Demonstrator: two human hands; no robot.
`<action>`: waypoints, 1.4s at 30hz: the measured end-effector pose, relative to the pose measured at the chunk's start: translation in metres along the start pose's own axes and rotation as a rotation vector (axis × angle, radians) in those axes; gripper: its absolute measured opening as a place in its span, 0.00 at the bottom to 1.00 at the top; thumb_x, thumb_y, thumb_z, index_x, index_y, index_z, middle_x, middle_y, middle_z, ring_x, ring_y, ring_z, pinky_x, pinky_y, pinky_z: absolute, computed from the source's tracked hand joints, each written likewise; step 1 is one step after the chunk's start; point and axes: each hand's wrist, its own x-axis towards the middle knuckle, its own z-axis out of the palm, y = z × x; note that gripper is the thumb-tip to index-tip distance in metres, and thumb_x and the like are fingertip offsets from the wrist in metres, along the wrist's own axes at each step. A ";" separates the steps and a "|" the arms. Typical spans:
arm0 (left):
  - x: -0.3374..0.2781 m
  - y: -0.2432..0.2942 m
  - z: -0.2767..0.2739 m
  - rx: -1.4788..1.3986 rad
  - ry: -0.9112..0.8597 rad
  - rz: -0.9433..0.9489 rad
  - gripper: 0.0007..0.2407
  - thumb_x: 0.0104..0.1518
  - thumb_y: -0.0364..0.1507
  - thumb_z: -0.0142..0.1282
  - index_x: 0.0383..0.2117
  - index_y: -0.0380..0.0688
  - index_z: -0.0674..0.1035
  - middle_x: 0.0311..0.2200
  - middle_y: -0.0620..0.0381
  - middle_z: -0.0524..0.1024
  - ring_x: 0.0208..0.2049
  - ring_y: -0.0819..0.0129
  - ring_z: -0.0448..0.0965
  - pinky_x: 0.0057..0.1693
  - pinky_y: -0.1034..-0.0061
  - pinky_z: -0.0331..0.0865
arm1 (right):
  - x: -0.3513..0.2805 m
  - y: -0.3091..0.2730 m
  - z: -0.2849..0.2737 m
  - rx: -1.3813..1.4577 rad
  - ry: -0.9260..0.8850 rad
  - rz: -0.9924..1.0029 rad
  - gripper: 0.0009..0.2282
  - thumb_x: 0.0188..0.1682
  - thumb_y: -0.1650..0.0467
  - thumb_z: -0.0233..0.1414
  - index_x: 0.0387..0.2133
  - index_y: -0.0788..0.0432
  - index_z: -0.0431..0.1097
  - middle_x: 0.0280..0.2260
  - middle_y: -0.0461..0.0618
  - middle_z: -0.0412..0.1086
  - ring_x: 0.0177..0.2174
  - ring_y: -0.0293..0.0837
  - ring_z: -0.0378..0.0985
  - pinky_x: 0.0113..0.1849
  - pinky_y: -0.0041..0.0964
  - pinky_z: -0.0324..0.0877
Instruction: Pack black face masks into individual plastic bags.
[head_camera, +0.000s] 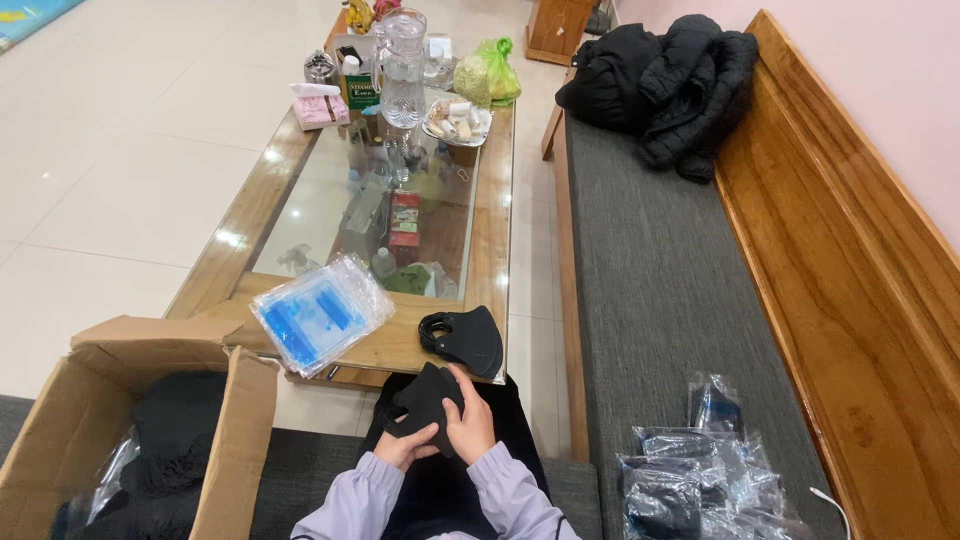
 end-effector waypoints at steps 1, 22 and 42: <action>-0.001 0.001 0.001 -0.007 -0.012 -0.032 0.23 0.48 0.18 0.66 0.55 0.34 0.78 0.47 0.39 0.82 0.46 0.47 0.82 0.48 0.47 0.81 | 0.000 0.002 0.000 0.011 0.000 -0.019 0.26 0.47 0.73 0.49 0.63 0.49 0.61 0.60 0.47 0.69 0.58 0.48 0.73 0.54 0.37 0.67; 0.015 -0.018 -0.014 0.130 -0.032 0.010 0.20 0.47 0.21 0.69 0.50 0.38 0.81 0.40 0.44 0.82 0.43 0.52 0.83 0.45 0.53 0.82 | -0.007 -0.036 -0.007 -0.315 0.280 -0.558 0.03 0.49 0.72 0.56 0.33 0.54 0.77 0.31 0.47 0.69 0.36 0.50 0.69 0.40 0.43 0.66; 0.024 -0.021 -0.015 -0.235 0.112 0.217 0.18 0.51 0.13 0.62 0.48 0.40 0.79 0.45 0.44 0.81 0.46 0.52 0.81 0.48 0.51 0.80 | -0.031 0.010 0.022 -0.237 0.027 -0.429 0.11 0.53 0.72 0.47 0.46 0.63 0.72 0.41 0.55 0.73 0.40 0.55 0.74 0.43 0.46 0.70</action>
